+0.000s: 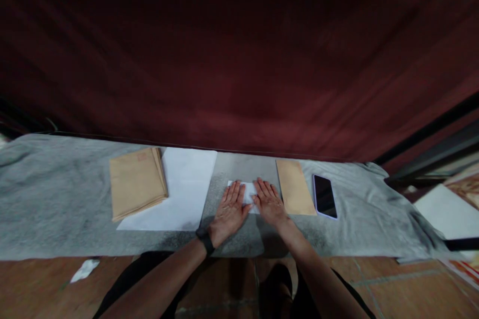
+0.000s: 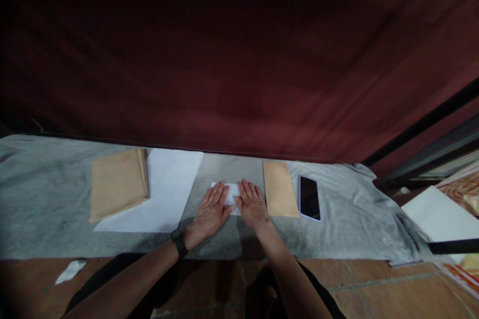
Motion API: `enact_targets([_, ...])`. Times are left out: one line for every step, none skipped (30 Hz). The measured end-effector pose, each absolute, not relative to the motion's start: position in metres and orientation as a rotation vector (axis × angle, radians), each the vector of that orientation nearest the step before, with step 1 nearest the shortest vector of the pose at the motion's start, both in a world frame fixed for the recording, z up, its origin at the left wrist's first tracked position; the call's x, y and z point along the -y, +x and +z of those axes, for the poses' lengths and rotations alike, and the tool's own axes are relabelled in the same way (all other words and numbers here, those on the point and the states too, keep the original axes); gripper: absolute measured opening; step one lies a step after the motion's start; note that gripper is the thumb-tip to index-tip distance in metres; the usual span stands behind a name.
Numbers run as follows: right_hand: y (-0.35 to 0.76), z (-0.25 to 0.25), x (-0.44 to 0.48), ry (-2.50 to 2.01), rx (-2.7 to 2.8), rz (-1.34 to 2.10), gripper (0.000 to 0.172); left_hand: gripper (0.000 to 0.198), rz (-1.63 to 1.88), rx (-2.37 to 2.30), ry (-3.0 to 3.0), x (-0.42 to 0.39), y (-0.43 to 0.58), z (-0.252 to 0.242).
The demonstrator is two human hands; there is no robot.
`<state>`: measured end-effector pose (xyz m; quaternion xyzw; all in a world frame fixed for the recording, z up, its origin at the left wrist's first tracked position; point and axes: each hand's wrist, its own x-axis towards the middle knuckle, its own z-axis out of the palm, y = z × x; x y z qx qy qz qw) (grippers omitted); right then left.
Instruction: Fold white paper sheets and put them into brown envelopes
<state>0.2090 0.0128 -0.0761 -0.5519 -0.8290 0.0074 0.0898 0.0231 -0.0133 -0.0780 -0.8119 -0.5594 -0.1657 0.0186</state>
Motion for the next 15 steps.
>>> enact_targets([0.211, -0.076, -0.013, -1.646, 2.458, 0.017, 0.054, 0.066, -0.517, 1.756, -2.506, 0.012, 0.022, -0.078])
enact_targets([0.213, -0.077, -0.014, -1.651, 2.448, 0.010, 0.055, 0.067, -0.523, 1.770, -2.495, 0.012, 0.021, -0.079])
enact_targets([0.214, -0.077, -0.014, -1.657, 2.436, 0.001, 0.055, 0.068, -0.532, 1.781, -2.486, 0.011, 0.020, -0.080])
enact_targets([0.216, -0.077, -0.015, -1.664, 2.420, -0.009, 0.055, 0.069, -0.541, 1.788, -2.480, 0.011, 0.019, -0.080])
enact_targets([0.217, -0.077, -0.015, -1.671, 2.401, -0.020, 0.055, 0.070, -0.548, 1.793, -2.476, 0.011, 0.019, -0.081])
enact_targets([0.218, -0.076, -0.014, -1.678, 2.378, -0.032, 0.054, 0.071, -0.551, 1.797, -2.472, 0.012, 0.019, -0.081])
enact_targets([0.217, -0.075, -0.013, -1.682, 2.353, -0.045, 0.054, 0.071, -0.549, 1.802, -2.468, 0.012, 0.019, -0.081])
enact_targets([0.215, -0.074, -0.012, -1.677, 2.334, -0.054, 0.053, 0.071, -0.544, 1.809, -2.461, 0.012, 0.019, -0.080])
enact_targets([0.212, -0.073, -0.009, -1.659, 2.322, -0.058, 0.053, 0.071, -0.537, 1.817, -2.455, 0.013, 0.019, -0.080])
enact_targets([0.208, -0.072, -0.005, -1.628, 2.321, -0.053, 0.054, 0.070, -0.529, 1.820, -2.452, 0.013, 0.019, -0.079])
enact_targets([0.203, -0.072, -0.001, -1.584, 2.329, -0.040, 0.054, 0.069, -0.520, 1.819, -2.455, 0.013, 0.019, -0.079])
enact_targets([0.198, -0.072, 0.004, -1.526, 2.352, -0.019, 0.054, 0.066, -0.508, 1.812, -2.464, 0.013, 0.019, -0.079])
enact_targets([0.193, -0.073, 0.010, -1.463, 2.380, 0.005, 0.054, 0.063, -0.494, 1.805, -2.474, 0.013, 0.019, -0.079])
enact_targets([0.189, -0.075, 0.014, -1.406, 2.408, 0.028, 0.053, 0.060, -0.481, 1.801, -2.481, 0.013, 0.019, -0.079])
enact_targets([0.187, -0.077, 0.018, -1.372, 2.424, 0.040, 0.052, 0.058, -0.471, 1.804, -2.482, 0.013, 0.019, -0.079])
